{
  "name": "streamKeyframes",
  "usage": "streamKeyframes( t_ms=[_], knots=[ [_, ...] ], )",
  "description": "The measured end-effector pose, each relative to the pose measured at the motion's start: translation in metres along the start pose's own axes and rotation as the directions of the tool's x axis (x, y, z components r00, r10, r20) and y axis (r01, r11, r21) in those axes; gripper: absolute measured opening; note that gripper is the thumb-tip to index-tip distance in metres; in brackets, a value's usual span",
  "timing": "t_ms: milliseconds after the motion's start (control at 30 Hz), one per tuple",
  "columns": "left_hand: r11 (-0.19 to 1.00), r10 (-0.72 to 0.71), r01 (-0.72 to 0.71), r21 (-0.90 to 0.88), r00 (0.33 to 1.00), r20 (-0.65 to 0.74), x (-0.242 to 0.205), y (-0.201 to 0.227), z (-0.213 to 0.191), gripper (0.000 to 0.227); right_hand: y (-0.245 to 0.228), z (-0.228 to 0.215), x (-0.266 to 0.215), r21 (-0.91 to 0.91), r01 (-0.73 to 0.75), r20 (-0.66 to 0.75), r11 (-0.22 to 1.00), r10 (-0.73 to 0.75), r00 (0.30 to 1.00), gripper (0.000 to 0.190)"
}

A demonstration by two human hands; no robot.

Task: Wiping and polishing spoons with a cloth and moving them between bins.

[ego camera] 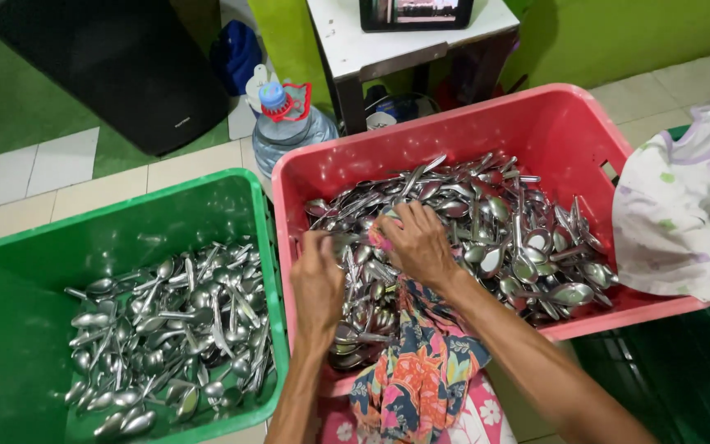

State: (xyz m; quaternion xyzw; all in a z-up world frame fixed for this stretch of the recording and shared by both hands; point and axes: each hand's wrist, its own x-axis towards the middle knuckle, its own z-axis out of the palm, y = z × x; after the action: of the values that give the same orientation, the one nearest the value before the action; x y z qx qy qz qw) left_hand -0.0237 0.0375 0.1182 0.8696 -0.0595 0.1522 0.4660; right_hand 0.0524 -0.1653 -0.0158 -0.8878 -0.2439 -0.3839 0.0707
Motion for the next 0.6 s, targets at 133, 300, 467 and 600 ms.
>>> streamKeyframes(
  t_ms=[133,300,467,600],
  knots=[
    [0.962,-0.269,0.272,0.023,0.959,-0.095,0.014,-0.008,-0.063,0.030,0.036,-0.007,-0.012,0.212,-0.198,-0.033,0.957,0.209,0.977,0.045],
    [0.764,0.114,0.200,0.613,0.894,-0.433,0.023,-0.117,-0.168,0.026,0.044,-0.109,0.028,0.699,-0.664,0.146,0.265,0.857,0.495,0.032],
    [0.763,0.153,0.121,0.635,0.921,-0.358,0.019,-0.093,-0.141,0.054,0.090,-0.071,0.004,0.889,-0.222,0.440,-0.401,0.883,0.165,0.010],
    [0.839,0.393,-0.247,0.485,0.892,-0.224,0.027,-0.088,-0.062,0.033,0.120,-0.045,-0.027,0.850,0.005,0.521,-0.527,0.841,0.148,0.011]
  ],
)
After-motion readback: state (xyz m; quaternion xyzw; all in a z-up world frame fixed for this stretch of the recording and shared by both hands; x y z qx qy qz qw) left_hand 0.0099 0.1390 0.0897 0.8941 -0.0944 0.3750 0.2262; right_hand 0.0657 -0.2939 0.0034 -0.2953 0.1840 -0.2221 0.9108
